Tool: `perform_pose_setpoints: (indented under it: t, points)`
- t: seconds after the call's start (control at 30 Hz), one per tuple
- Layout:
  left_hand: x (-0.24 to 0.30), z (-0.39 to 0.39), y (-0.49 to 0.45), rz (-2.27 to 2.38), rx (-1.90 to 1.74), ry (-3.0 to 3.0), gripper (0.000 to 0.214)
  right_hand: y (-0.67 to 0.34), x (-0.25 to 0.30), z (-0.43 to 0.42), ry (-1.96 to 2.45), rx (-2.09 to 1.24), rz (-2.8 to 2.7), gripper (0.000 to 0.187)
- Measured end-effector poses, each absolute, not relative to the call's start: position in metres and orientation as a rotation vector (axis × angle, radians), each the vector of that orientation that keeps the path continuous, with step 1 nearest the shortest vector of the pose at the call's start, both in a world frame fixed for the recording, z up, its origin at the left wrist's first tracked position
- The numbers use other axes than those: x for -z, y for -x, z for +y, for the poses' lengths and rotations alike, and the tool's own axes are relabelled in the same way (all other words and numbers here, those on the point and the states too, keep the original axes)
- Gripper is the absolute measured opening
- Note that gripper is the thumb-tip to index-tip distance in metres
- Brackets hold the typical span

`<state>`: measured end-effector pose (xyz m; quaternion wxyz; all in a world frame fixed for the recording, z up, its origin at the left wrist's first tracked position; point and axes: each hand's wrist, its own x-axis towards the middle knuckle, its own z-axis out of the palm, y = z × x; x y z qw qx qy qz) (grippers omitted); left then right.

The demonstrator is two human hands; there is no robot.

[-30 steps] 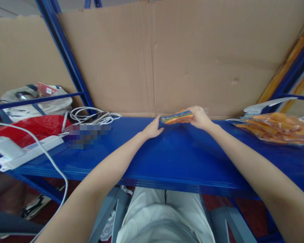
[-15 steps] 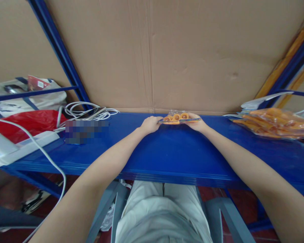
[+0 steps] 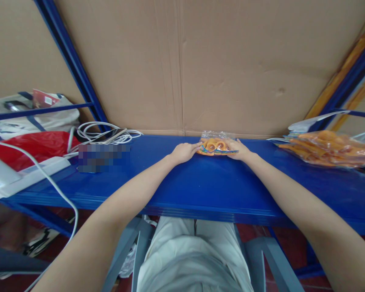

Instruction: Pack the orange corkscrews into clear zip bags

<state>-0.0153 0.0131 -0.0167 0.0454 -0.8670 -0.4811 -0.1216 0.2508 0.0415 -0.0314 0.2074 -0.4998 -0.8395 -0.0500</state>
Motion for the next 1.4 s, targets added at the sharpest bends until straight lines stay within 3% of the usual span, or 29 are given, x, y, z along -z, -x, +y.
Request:
perform_pose_setpoints:
  t: [0.1, 0.27, 0.4, 0.5, 0.7, 0.97, 1.07, 1.13, 1.27, 1.4]
  points:
    - [0.017, 0.011, 0.013, -1.545, 0.421, 2.600, 0.045, -0.258, 0.022, 0.037, 1.512, 0.119, -2.396, 0.069]
    - [0.015, 0.016, 0.012, -1.623, 0.599, 2.545, 0.042, -0.266, -0.007, 0.025, 1.340, -0.142, -2.453, 0.079]
    - [0.008, 0.023, 0.009, -1.775, 0.894, 2.632, 0.047, -0.260, -0.024, 0.010, 1.203, -0.448, -2.240, 0.073]
    - [0.001, 0.027, 0.003, -1.969, 1.116, 2.751, 0.051, -0.251, -0.025, 0.008, 1.049, -0.610, -2.037, 0.056]
    - [-0.014, 0.036, -0.011, -2.046, 1.559, 2.869, 0.050, -0.255, -0.023, 0.030, 1.152, -0.374, -1.764, 0.040]
    - [-0.040, 0.045, -0.036, -2.153, 1.639, 3.002, 0.046, -0.265, -0.033, 0.056, 1.215, -0.421, -1.442, 0.023]
    - [-0.041, 0.043, -0.036, -2.228, 1.468, 3.158, 0.040, -0.263, -0.043, 0.051, 1.372, -0.396, -1.496, 0.013]
    - [-0.041, 0.043, -0.032, -2.258, 1.430, 3.216, 0.040, -0.263, -0.053, 0.044, 1.420, -0.394, -1.487, 0.011]
    - [-0.052, 0.044, -0.025, -2.095, 1.807, 3.122, 0.044, -0.260, -0.072, 0.041, 1.322, -0.415, -1.389, 0.010]
    - [-0.069, 0.045, -0.026, -1.921, 1.962, 3.211, 0.039, -0.258, -0.084, 0.051, 1.173, -0.268, -1.323, 0.012]
